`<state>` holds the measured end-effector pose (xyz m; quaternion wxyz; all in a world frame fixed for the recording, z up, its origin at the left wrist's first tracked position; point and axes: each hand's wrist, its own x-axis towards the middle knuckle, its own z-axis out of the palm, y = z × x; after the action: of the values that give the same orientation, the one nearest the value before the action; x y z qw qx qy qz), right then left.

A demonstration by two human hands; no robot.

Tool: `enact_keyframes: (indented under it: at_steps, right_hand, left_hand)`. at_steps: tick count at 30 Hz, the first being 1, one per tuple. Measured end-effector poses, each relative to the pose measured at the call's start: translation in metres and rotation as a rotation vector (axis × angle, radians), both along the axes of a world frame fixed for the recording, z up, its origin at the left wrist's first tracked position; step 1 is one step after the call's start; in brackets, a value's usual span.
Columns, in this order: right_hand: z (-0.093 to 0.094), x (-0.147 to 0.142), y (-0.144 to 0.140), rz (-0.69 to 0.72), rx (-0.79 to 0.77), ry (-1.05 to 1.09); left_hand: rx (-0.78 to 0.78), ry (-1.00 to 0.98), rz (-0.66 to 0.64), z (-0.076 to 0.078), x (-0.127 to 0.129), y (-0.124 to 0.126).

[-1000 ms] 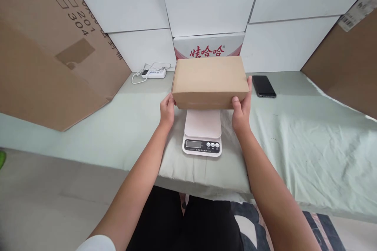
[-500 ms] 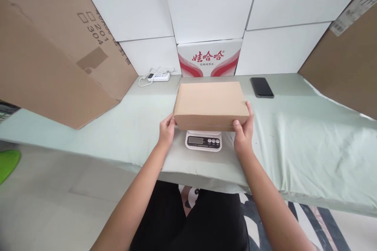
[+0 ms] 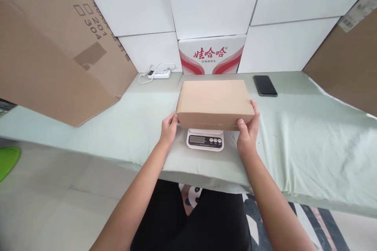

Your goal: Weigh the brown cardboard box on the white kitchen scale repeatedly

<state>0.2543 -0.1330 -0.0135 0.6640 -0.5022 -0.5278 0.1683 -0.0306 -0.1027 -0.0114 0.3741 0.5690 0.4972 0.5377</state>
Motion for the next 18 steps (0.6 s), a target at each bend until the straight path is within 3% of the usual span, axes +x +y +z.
enact_keyframes:
  at_steps: [9,15,18]
  right_hand:
    - [0.0022,0.0038,0.0007,-0.017,0.034,0.039]
    - [0.0004,0.0047,0.0013,0.01,-0.011,0.023]
    - [0.0075,0.0086,0.0078,0.046,-0.001,0.072]
  left_hand:
    - [-0.005,0.003,0.081,-0.0014,-0.0045,0.0018]
    - [0.0,-0.017,-0.06,-0.0039,-0.0001,0.0044]
    - [0.015,-0.027,-0.061,0.0054,0.0032,0.0091]
